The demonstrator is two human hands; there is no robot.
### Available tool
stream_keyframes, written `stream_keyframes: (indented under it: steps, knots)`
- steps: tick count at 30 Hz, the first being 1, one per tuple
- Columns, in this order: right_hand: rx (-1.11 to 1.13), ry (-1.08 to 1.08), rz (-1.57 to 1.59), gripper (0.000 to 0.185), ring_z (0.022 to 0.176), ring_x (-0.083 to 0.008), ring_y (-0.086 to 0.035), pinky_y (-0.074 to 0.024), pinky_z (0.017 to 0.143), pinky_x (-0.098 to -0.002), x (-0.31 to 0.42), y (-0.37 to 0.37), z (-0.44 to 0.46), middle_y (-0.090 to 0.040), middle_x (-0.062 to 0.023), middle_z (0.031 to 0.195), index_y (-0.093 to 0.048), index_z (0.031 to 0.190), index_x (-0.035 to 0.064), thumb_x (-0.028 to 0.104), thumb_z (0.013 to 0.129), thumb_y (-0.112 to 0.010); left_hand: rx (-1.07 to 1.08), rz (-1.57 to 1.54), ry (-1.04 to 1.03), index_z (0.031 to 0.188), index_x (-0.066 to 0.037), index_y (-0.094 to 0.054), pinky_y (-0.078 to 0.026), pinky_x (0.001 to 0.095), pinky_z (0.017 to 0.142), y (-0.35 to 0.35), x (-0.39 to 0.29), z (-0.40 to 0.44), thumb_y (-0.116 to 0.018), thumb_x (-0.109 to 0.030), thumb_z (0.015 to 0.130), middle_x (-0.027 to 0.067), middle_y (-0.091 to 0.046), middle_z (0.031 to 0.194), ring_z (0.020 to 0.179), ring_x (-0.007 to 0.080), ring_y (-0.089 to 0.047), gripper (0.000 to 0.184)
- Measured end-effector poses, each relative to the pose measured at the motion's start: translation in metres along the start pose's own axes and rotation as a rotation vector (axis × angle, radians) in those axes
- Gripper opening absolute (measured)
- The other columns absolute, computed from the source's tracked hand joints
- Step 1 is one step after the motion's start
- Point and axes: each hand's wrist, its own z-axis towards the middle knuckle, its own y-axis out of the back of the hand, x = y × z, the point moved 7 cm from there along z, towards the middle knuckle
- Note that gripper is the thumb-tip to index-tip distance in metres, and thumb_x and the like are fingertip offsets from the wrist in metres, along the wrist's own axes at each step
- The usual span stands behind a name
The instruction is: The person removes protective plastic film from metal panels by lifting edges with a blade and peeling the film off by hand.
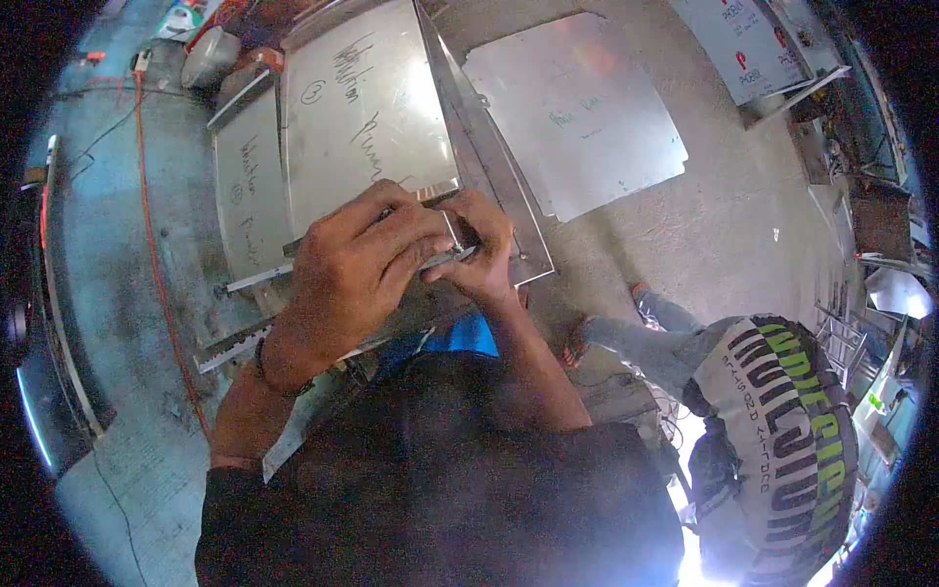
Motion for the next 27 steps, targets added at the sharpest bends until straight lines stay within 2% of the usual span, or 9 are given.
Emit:
stream_keyframes:
  steps: [10, 12, 21, 24, 25, 27]
  knots:
    - [-0.008, -0.012, 0.028, 0.085, 0.08, -0.0254, -0.064, -0.049, 0.072, -0.0357, -0.004, 0.0, 0.012, -0.065, -0.0127, 0.086, -0.064, 0.092, -0.0051, 0.068, 0.054, -0.084, 0.047, 0.003, 0.001, 0.094, -0.006, -0.067, -0.053, 0.0397, 0.068, -0.002, 0.006, 0.011, -0.07, -0.009, 0.084, 0.0099, -0.062, 0.091, 0.08, 0.029, -0.066, 0.011]
    - [-0.021, 0.037, -0.043, 0.083, 0.08, -0.0254, -0.064, -0.0494, 0.071, -0.0353, -0.002, 0.004, 0.015, -0.065, -0.013, 0.087, -0.064, 0.092, -0.0047, 0.067, 0.055, -0.084, 0.038, 0.014, -0.001, 0.093, -0.006, -0.066, -0.053, 0.0401, 0.068, -0.002, 0.006, 0.015, -0.07, -0.009, 0.084, 0.0098, -0.061, 0.09, 0.079, 0.0292, -0.066, 0.01]
    - [-0.114, 0.128, -0.005, 0.08, 0.075, -0.0237, -0.063, -0.0484, 0.065, -0.0338, 0.012, 0.008, 0.012, -0.065, -0.0124, 0.086, -0.065, 0.095, -0.0047, 0.065, 0.06, -0.083, 0.123, 0.054, 0.04, 0.096, -0.007, -0.065, -0.053, 0.0415, 0.064, 0.0, -0.008, 0.019, -0.068, -0.012, 0.086, 0.0104, -0.059, 0.088, 0.074, 0.0312, -0.065, 0.011]
    - [-0.08, 0.073, -0.002, 0.081, 0.074, -0.024, -0.062, -0.048, 0.064, -0.0341, 0.005, 0.009, 0.008, -0.065, -0.0121, 0.086, -0.065, 0.097, -0.0048, 0.064, 0.06, -0.083, 0.102, 0.059, 0.025, 0.094, -0.006, -0.065, -0.052, 0.041, 0.064, 0.0, -0.008, 0.018, -0.068, -0.013, 0.086, 0.0106, -0.06, 0.088, 0.074, 0.0313, -0.065, 0.01]
    - [-0.073, 0.029, 0.007, 0.081, 0.074, -0.024, -0.062, -0.048, 0.064, -0.0341, 0.003, 0.014, 0.028, -0.065, -0.0121, 0.086, -0.065, 0.097, -0.0048, 0.064, 0.06, -0.083, 0.124, 0.049, 0.063, 0.094, -0.006, -0.065, -0.052, 0.041, 0.064, 0.002, -0.003, 0.044, -0.068, -0.013, 0.086, 0.0106, -0.06, 0.088, 0.074, 0.0313, -0.065, 0.01]
    - [-0.088, 0.071, 0.015, 0.083, 0.075, -0.0241, -0.062, -0.0484, 0.065, -0.0342, 0.01, 0.012, 0.024, -0.065, -0.0121, 0.086, -0.065, 0.099, -0.005, 0.065, 0.06, -0.083, 0.093, 0.01, 0.064, 0.093, -0.006, -0.065, -0.052, 0.0407, 0.064, 0.005, -0.005, 0.041, -0.068, -0.013, 0.086, 0.0109, -0.06, 0.088, 0.074, 0.0312, -0.065, 0.01]
